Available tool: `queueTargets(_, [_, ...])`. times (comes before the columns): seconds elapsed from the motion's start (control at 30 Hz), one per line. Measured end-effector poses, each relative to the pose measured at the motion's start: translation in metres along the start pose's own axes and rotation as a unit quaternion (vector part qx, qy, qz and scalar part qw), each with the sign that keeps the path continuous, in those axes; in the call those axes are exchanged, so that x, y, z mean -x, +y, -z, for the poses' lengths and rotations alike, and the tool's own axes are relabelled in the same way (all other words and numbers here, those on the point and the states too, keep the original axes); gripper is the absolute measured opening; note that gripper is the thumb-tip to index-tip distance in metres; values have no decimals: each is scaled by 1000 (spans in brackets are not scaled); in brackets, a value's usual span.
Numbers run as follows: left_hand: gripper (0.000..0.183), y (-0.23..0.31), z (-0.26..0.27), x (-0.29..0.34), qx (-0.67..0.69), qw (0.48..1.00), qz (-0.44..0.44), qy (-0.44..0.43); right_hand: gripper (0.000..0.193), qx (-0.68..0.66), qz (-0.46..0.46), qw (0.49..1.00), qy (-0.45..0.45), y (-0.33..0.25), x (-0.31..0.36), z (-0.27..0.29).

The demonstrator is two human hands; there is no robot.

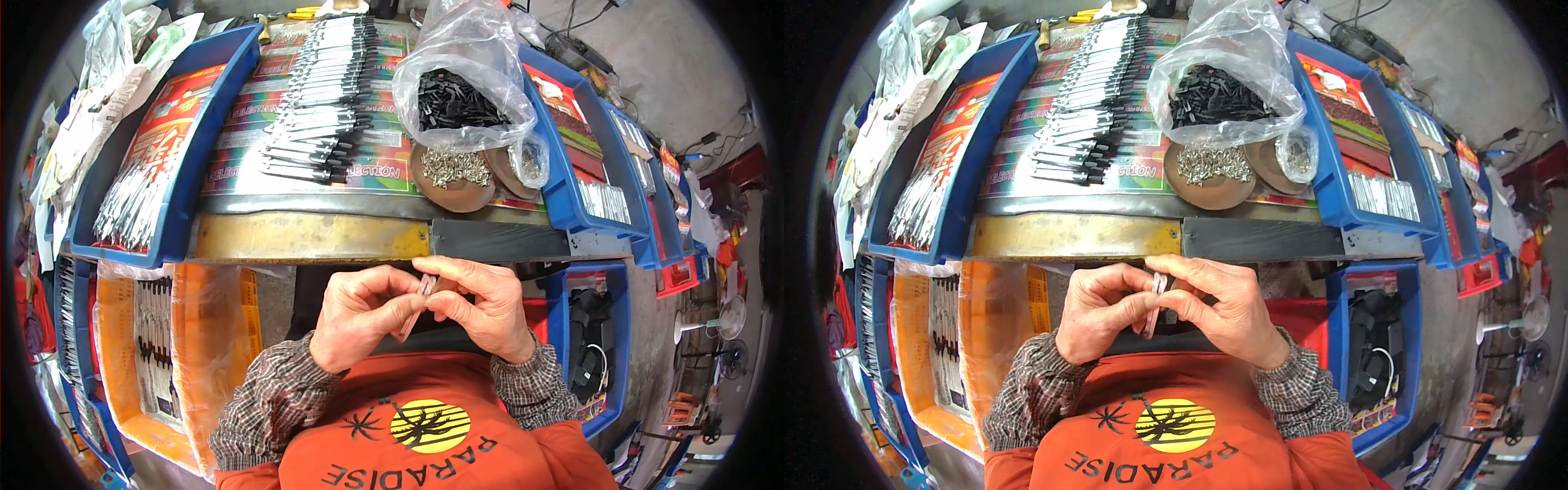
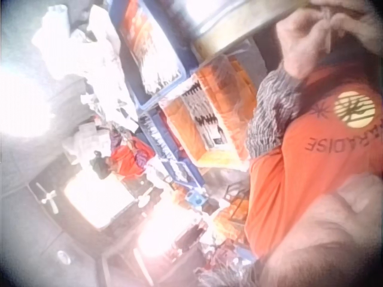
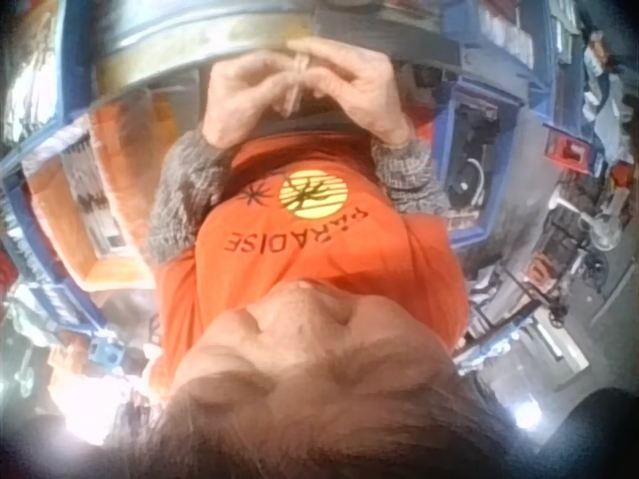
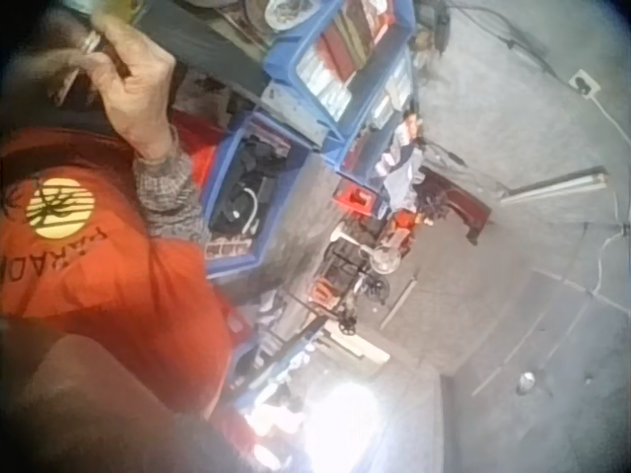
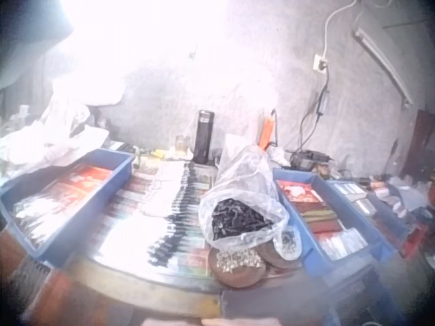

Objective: The person assembles metal strips by attaching plastic clips and small metal fasteners onto them by hand, then places the assembled pieces onto the table and into a tray.

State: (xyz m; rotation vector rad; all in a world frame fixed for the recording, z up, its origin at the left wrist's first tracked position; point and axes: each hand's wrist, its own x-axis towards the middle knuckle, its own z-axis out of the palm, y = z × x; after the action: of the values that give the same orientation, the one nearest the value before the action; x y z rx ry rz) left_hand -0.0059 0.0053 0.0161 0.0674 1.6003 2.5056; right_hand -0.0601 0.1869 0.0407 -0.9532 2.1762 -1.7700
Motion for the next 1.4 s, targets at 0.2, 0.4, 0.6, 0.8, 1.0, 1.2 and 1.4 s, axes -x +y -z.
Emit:
queueTargets(0.2, [8, 10, 11, 2, -50, 994, 59, -80, 10, -81, -21, 991, -103, -4, -7, 13])
queueTargets(0.4, [17, 5, -5, -4, -264, 952, -150, 27, 10, -145, -15, 989, -4, 9, -4, 6])
queueTargets(0.6, [20, 0, -13, -7, -360, 898, -232, 103, 9, -106, -13, 993, 49, 12, -7, -3])
queueTargets(0.8, [19, -2, -10, -10, -396, 872, -262, 119, 9, -75, -14, 996, 54, 11, -12, -6])
queueTargets(1.0, [18, -1, 1, -11, -440, 848, -276, 103, 14, 202, 50, 978, -12, -4, -58, 41])
queueTargets(1.2, [19, 1, 10, -8, -457, 836, -285, 108, 10, 404, 104, 904, 94, 21, -125, 83])
queueTargets(1.4, [21, 4, 18, -9, -460, 837, -277, 108, 12, 519, 140, 839, 86, 57, -164, 92])
